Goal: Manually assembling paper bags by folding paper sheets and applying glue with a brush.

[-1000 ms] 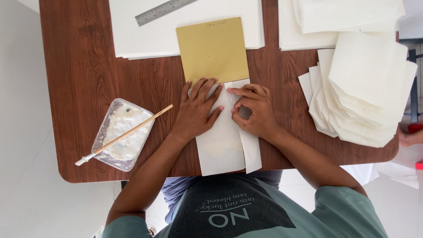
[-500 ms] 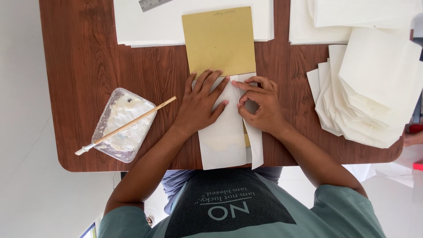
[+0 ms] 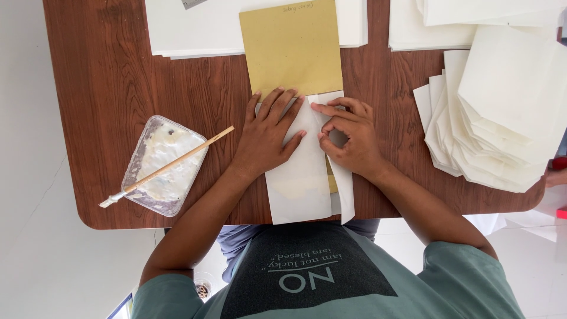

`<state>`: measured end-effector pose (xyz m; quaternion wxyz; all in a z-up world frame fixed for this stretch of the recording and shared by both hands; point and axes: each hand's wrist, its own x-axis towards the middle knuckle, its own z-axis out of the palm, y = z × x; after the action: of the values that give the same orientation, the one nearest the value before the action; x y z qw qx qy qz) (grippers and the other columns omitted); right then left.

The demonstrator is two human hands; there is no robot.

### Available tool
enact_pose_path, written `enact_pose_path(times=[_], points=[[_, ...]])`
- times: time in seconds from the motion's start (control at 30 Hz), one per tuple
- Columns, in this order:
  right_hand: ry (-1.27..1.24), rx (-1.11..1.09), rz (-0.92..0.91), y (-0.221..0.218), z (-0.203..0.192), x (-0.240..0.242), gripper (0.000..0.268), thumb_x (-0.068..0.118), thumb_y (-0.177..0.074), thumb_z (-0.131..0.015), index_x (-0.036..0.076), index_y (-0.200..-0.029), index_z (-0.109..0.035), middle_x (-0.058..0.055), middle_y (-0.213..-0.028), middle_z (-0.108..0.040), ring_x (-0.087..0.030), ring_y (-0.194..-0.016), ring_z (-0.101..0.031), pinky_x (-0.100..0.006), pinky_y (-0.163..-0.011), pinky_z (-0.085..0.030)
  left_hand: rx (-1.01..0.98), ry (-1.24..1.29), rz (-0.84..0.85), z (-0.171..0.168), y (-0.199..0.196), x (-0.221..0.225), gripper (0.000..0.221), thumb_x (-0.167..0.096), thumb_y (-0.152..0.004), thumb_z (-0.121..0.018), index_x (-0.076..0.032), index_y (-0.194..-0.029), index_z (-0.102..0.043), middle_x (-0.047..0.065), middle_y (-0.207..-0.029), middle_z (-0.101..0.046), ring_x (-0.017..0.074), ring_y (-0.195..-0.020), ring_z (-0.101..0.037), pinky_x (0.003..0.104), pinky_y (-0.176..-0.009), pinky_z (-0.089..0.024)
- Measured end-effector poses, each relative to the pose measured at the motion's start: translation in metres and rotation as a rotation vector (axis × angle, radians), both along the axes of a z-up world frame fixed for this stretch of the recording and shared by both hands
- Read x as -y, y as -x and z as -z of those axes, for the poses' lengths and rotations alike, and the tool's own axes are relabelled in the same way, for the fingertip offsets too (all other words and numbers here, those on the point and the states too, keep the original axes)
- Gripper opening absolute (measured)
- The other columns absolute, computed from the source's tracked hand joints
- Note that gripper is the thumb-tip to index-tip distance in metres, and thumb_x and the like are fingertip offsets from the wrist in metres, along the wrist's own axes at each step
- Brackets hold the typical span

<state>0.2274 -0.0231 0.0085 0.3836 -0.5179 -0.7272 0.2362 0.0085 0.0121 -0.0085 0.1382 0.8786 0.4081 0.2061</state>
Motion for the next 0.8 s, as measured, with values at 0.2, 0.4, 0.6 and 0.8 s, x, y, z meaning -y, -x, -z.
enact_pose_path(times=[0.2, 0.4, 0.6, 0.8], points=[[-0.101, -0.078, 0.089, -0.014, 0.004, 0.003, 0.021, 0.013, -0.090, -0.071, 0.014, -0.072, -0.061, -0.004, -0.127, -0.075, -0.029, -0.113, -0.061, -0.045, -0.101, -0.038, 0.014, 0.000, -0.011, 0.000, 0.000, 0.001, 0.053, -0.036, -0.100, -0.068, -0.014, -0.147, -0.058, 0.010, -0.151, -0.051, 0.0302, -0.147, -0.039, 0.058, -0.123, -0.017], [-0.050, 0.006, 0.064, -0.001, -0.001, 0.002, 0.016, 0.010, -0.084, -0.075, 0.015, -0.073, -0.065, 0.002, -0.126, -0.075, -0.026, -0.114, -0.061, -0.043, -0.100, -0.033, 0.048, -0.041, -0.011, 0.001, -0.001, 0.000, 0.053, -0.036, -0.098, -0.072, -0.013, -0.144, -0.061, 0.010, -0.150, -0.053, 0.0310, -0.144, -0.043, 0.059, -0.121, -0.020], [0.004, 0.056, 0.043, 0.000, 0.001, 0.002, 0.012, 0.013, -0.084, -0.075, 0.016, -0.074, -0.068, 0.001, -0.123, -0.076, -0.025, -0.116, -0.060, -0.046, -0.102, -0.029, 0.040, -0.078, -0.007, 0.001, -0.001, 0.000, 0.052, -0.037, -0.098, -0.072, -0.013, -0.143, -0.063, 0.010, -0.149, -0.054, 0.0311, -0.143, -0.045, 0.060, -0.120, -0.022], [0.017, 0.057, 0.021, 0.001, -0.005, 0.001, 0.010, 0.013, -0.085, -0.073, 0.016, -0.076, -0.070, -0.001, -0.124, -0.076, -0.027, -0.115, -0.059, -0.049, -0.102, -0.029, 0.028, -0.068, -0.001, -0.001, -0.001, 0.000, 0.051, -0.036, -0.098, -0.073, -0.013, -0.143, -0.063, 0.011, -0.150, -0.053, 0.0320, -0.144, -0.043, 0.060, -0.120, -0.021]])
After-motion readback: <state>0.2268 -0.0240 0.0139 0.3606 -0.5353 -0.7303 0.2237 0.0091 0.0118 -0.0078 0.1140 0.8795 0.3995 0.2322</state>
